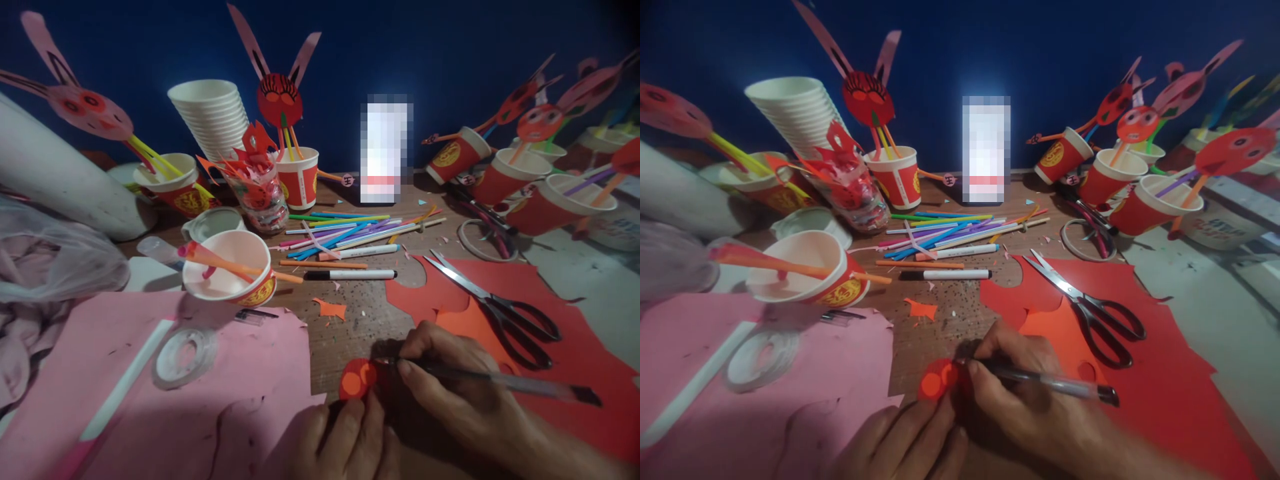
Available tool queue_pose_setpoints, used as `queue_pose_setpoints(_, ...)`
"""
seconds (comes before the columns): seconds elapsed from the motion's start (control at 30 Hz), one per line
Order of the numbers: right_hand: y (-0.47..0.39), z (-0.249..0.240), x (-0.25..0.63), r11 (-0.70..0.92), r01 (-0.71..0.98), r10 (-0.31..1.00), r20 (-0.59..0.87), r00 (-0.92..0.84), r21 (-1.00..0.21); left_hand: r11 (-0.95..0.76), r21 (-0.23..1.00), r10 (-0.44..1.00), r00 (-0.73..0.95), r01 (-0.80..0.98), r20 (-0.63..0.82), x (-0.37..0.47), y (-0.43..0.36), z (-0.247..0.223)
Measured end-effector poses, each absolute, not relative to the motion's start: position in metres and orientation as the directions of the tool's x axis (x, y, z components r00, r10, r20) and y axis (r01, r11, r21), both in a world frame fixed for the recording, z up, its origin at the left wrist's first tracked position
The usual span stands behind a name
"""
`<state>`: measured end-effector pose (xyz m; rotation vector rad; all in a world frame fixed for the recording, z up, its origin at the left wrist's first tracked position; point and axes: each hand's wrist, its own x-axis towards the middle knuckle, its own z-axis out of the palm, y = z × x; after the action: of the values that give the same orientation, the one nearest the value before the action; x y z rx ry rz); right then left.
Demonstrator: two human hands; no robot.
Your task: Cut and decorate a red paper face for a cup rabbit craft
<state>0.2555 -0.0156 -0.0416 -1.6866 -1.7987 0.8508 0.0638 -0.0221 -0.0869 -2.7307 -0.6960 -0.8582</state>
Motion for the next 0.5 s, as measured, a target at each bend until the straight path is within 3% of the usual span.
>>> queue_pose_setpoints(0.5,-0.0141,-0.0343,0.249,0.135,0.7,0.987,0.03,-0.16,-0.701,-0.87,-0.023,0.386,0.709,0.493,0.591,0.0644,-0.023,-0.0876)
